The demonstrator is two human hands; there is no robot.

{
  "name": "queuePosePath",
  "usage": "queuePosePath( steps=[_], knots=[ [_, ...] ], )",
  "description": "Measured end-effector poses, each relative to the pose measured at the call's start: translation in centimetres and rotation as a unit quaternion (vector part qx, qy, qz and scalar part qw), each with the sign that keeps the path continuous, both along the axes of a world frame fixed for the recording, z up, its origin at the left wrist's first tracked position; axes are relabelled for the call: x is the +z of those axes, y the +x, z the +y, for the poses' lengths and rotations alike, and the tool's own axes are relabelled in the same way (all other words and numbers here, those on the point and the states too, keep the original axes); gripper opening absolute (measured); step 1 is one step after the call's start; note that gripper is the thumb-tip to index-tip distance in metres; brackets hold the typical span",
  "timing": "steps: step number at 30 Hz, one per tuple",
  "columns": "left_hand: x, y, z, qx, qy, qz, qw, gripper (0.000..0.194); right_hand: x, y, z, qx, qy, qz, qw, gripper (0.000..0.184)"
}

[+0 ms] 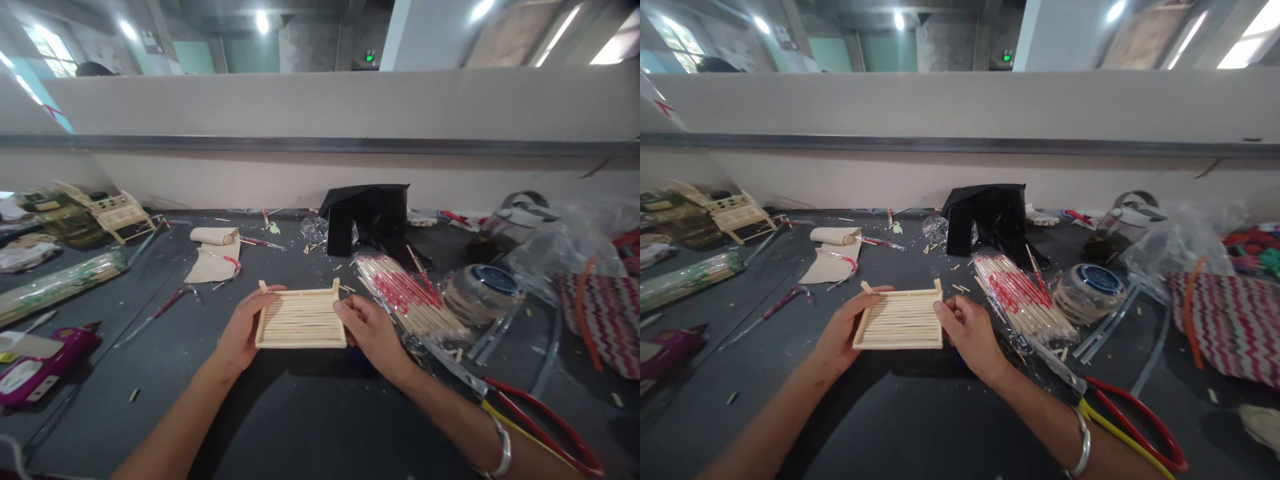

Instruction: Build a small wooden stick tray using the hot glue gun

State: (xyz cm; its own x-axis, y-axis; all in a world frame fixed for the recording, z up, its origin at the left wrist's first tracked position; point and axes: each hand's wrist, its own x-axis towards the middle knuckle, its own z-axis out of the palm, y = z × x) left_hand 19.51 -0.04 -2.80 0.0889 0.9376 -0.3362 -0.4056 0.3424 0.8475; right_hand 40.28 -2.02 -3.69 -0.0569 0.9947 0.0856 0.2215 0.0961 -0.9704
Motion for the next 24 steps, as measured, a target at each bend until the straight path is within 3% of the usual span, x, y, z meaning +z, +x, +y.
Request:
queuePosePath(
  steps=[7, 14, 19, 24],
  knots=[
    [0.3, 0.0, -0.4, -0.008, 0.008, -0.027, 1.0, 0.036, -1.0, -0.1, 0.3, 0.002, -0.078, 0.109, 0.991, 0.035],
    [0.3, -0.3, -0.5, -0.043, 0.022, -0.064, 0.997, 0.043, -1.0, -0.1, 0.6, -0.014, -0.095, 0.165, 0.982, 0.036],
    [0.3, -0.1, -0.4, -0.041, 0.025, -0.044, 0.998, 0.045, -0.5, -0.1, 0.6, -0.004, -0.134, 0.226, 0.965, 0.036],
    [-0.3, 0.2, -0.2, -0.032, 0.005, -0.001, 0.999, 0.044, -0.2, 0.0, 0.4, 0.03, -0.119, 0.239, 0.963, 0.035]
  ],
)
